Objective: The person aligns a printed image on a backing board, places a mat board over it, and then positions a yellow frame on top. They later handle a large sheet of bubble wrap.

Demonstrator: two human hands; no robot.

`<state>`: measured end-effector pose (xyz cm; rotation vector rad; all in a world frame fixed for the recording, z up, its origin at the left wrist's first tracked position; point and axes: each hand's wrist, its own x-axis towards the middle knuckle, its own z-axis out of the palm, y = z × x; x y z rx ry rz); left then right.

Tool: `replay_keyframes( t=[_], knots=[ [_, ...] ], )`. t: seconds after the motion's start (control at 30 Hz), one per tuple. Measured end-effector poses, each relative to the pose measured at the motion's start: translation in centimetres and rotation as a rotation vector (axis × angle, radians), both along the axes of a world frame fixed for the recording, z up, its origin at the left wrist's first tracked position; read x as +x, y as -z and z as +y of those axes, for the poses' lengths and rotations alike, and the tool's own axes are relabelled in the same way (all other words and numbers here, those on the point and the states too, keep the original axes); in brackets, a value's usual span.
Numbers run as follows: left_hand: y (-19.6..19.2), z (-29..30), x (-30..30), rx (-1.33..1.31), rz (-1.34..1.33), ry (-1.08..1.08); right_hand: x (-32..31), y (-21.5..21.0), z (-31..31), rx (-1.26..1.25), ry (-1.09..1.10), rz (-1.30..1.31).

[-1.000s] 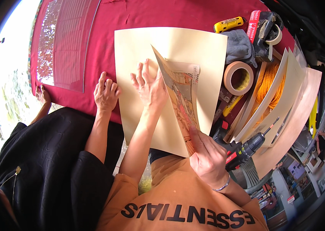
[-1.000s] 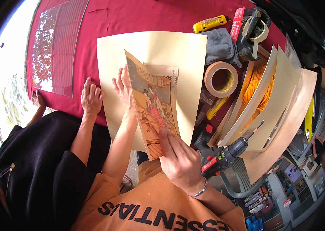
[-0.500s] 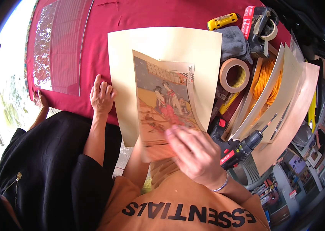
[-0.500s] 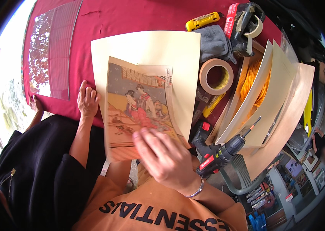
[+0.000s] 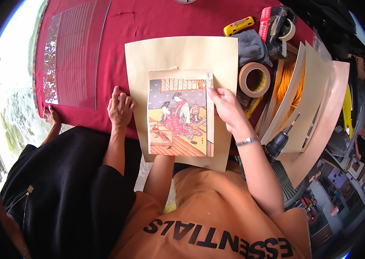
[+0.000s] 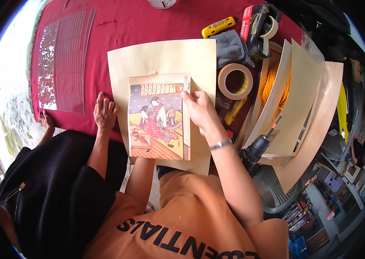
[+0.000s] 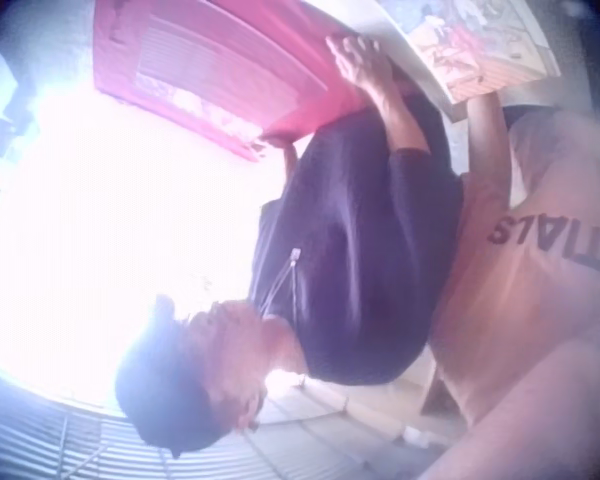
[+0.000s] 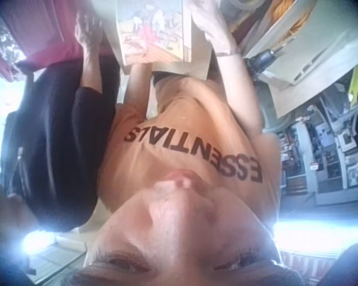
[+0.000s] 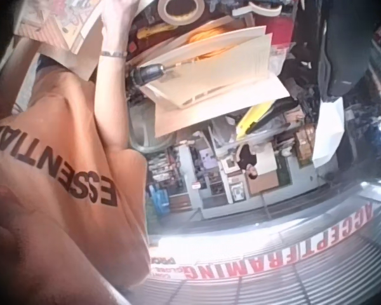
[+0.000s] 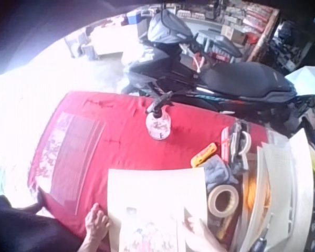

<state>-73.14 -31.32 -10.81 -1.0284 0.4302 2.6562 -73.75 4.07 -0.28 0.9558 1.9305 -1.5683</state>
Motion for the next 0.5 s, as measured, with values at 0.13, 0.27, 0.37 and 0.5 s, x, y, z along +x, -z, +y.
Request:
replay_keyframes(
  t=[0.13, 0.27, 0.37, 0.5],
  knots=[
    [3.8, -2.6, 1.1, 0.556, 0.039, -0.147, -2.4, 2.2, -0.2, -0.011, 0.067, -0.018],
    [1.1, 0.6, 3.4, 0.117, 0.051, -0.003, -3.0, 3.2, -0.5, -0.017, 0.146, 0.059],
    [-4.2, 8.6, 7.7, -0.496, 0.066, 0.142, -2.0, 5.3, -0.6, 0.037, 0.189, 0.133],
    [-9.9, 9.9, 5.6, -1.415, 0.113, 0.02, -2.0, 5.4, -1.3, 0.139, 0.121, 0.152]
  ],
)
